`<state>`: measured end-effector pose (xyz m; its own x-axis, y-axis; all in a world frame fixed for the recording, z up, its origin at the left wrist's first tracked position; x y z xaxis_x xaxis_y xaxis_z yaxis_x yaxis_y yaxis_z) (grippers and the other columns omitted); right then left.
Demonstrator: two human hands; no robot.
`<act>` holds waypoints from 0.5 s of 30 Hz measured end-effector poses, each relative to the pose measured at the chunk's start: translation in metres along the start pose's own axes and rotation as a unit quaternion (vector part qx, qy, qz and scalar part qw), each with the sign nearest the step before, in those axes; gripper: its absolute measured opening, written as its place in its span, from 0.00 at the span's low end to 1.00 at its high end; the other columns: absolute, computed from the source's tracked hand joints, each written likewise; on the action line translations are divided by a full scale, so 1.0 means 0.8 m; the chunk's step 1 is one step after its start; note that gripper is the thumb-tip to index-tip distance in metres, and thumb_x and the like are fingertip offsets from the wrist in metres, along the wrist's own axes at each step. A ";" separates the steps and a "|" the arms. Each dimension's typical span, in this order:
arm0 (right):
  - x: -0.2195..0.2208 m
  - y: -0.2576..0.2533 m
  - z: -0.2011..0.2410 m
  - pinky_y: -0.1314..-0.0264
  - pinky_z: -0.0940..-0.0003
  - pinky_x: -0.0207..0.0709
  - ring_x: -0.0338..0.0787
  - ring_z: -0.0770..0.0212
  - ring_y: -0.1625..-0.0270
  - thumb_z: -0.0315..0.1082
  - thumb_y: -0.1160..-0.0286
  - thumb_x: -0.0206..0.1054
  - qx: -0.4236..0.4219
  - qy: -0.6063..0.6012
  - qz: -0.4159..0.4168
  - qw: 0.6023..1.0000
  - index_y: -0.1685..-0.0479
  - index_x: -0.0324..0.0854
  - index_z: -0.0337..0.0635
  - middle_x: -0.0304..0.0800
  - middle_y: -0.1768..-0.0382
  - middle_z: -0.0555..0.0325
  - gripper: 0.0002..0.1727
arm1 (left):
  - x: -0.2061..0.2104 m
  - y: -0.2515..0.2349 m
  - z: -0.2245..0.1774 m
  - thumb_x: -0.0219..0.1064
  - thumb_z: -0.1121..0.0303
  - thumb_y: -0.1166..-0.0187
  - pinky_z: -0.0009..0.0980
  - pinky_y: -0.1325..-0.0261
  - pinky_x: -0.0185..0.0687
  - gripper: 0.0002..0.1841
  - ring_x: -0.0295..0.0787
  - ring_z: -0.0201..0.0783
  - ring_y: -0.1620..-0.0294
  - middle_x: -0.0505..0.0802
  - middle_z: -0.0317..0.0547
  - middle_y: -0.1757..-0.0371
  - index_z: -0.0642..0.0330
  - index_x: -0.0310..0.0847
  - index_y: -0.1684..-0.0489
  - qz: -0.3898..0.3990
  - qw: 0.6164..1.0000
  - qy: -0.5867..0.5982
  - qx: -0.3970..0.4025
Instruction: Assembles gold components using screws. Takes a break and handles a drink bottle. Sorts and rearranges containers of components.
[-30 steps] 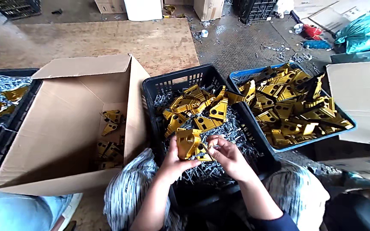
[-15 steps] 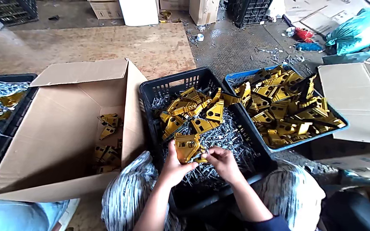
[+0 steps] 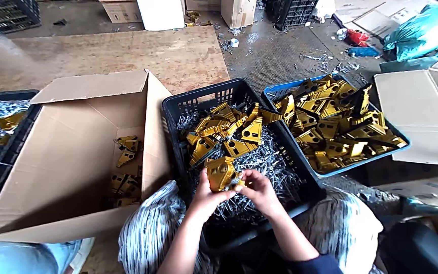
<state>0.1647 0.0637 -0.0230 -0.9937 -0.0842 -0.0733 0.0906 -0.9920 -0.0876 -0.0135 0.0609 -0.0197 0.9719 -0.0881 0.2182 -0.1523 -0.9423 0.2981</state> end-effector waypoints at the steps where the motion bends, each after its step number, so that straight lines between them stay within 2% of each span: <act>1: 0.006 0.000 0.002 0.58 0.78 0.81 0.85 0.75 0.59 0.36 0.37 0.81 -0.036 -0.024 -0.011 0.999 0.57 0.86 0.38 0.89 0.59 0.64 0.15 | 0.003 0.000 0.001 0.82 0.81 0.47 0.36 0.34 0.89 0.61 0.88 0.42 0.34 0.81 0.57 0.28 0.60 0.36 0.10 0.013 1.000 0.016 -0.001; 2: 0.009 0.000 0.006 0.56 0.78 0.82 0.86 0.75 0.58 0.30 0.36 0.79 -0.082 -0.044 -0.034 0.995 0.63 0.88 0.40 0.89 0.61 0.65 0.07 | 0.006 0.001 0.002 0.82 0.81 0.46 0.36 0.36 0.89 0.60 0.89 0.42 0.36 0.82 0.57 0.30 0.61 0.38 0.11 0.025 0.999 0.027 -0.001; 3: 0.009 -0.002 0.011 0.53 0.78 0.81 0.86 0.75 0.56 0.25 0.35 0.74 -0.123 -0.057 -0.060 0.989 0.71 0.88 0.43 0.88 0.63 0.67 0.03 | 0.008 0.002 0.003 0.81 0.81 0.46 0.37 0.37 0.90 0.59 0.89 0.43 0.38 0.83 0.57 0.32 0.62 0.39 0.11 0.036 0.999 0.033 -0.003; 5: 0.003 -0.008 0.018 0.51 0.79 0.80 0.84 0.76 0.55 0.22 0.34 0.64 -0.156 -0.056 -0.108 0.980 0.80 0.84 0.47 0.85 0.66 0.70 0.12 | 0.015 0.008 0.006 0.82 0.81 0.48 0.37 0.39 0.91 0.57 0.90 0.42 0.39 0.84 0.55 0.33 0.61 0.43 0.13 0.059 0.998 0.015 -0.008; 6: -0.001 -0.011 0.019 0.52 0.79 0.80 0.84 0.75 0.55 0.21 0.33 0.62 -0.149 -0.062 -0.115 0.980 0.80 0.82 0.46 0.84 0.67 0.69 0.12 | 0.021 0.014 0.009 0.82 0.81 0.49 0.36 0.39 0.90 0.57 0.90 0.41 0.39 0.85 0.54 0.34 0.61 0.44 0.14 0.063 0.998 0.008 -0.009; 9: -0.004 -0.013 0.022 0.56 0.78 0.79 0.83 0.77 0.61 0.20 0.32 0.55 -0.109 -0.118 -0.076 0.984 0.65 0.76 0.46 0.82 0.65 0.70 0.10 | 0.028 0.020 0.012 0.84 0.78 0.48 0.37 0.36 0.90 0.58 0.88 0.42 0.35 0.83 0.55 0.30 0.61 0.43 0.13 0.032 0.999 0.007 0.041; 11: -0.001 -0.004 0.021 0.54 0.76 0.79 0.83 0.76 0.60 0.21 0.30 0.54 -0.085 -0.158 -0.024 0.983 0.56 0.78 0.45 0.84 0.63 0.71 0.12 | 0.026 0.015 0.010 0.84 0.78 0.49 0.36 0.36 0.90 0.59 0.88 0.42 0.34 0.81 0.56 0.30 0.64 0.42 0.14 0.014 0.997 0.005 0.080; 13: 0.005 0.006 0.023 0.54 0.76 0.80 0.83 0.77 0.59 0.25 0.27 0.60 -0.093 -0.162 0.009 0.982 0.51 0.80 0.43 0.85 0.59 0.71 0.10 | 0.025 0.011 0.005 0.84 0.80 0.50 0.37 0.34 0.90 0.59 0.88 0.42 0.34 0.82 0.56 0.30 0.65 0.41 0.14 0.016 0.996 0.016 0.086; 15: 0.010 0.011 0.023 0.55 0.78 0.81 0.83 0.77 0.59 0.28 0.29 0.72 -0.107 -0.142 0.007 0.984 0.53 0.82 0.40 0.85 0.56 0.68 0.09 | 0.025 0.010 0.005 0.84 0.81 0.49 0.37 0.34 0.90 0.59 0.88 0.43 0.35 0.83 0.56 0.32 0.65 0.41 0.14 0.028 0.996 0.034 0.078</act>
<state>0.1560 0.0529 -0.0060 -0.9679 -0.1512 0.2010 0.0867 -0.9507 -0.2977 0.0054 0.0505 -0.0169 0.9475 -0.1248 0.2945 -0.1712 -0.9756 0.1373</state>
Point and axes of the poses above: each hand's wrist, its own y-axis away from the middle knuckle, its own x-axis out of the palm, z = x × y, the point moved 5 cm from there along -y, towards the middle knuckle
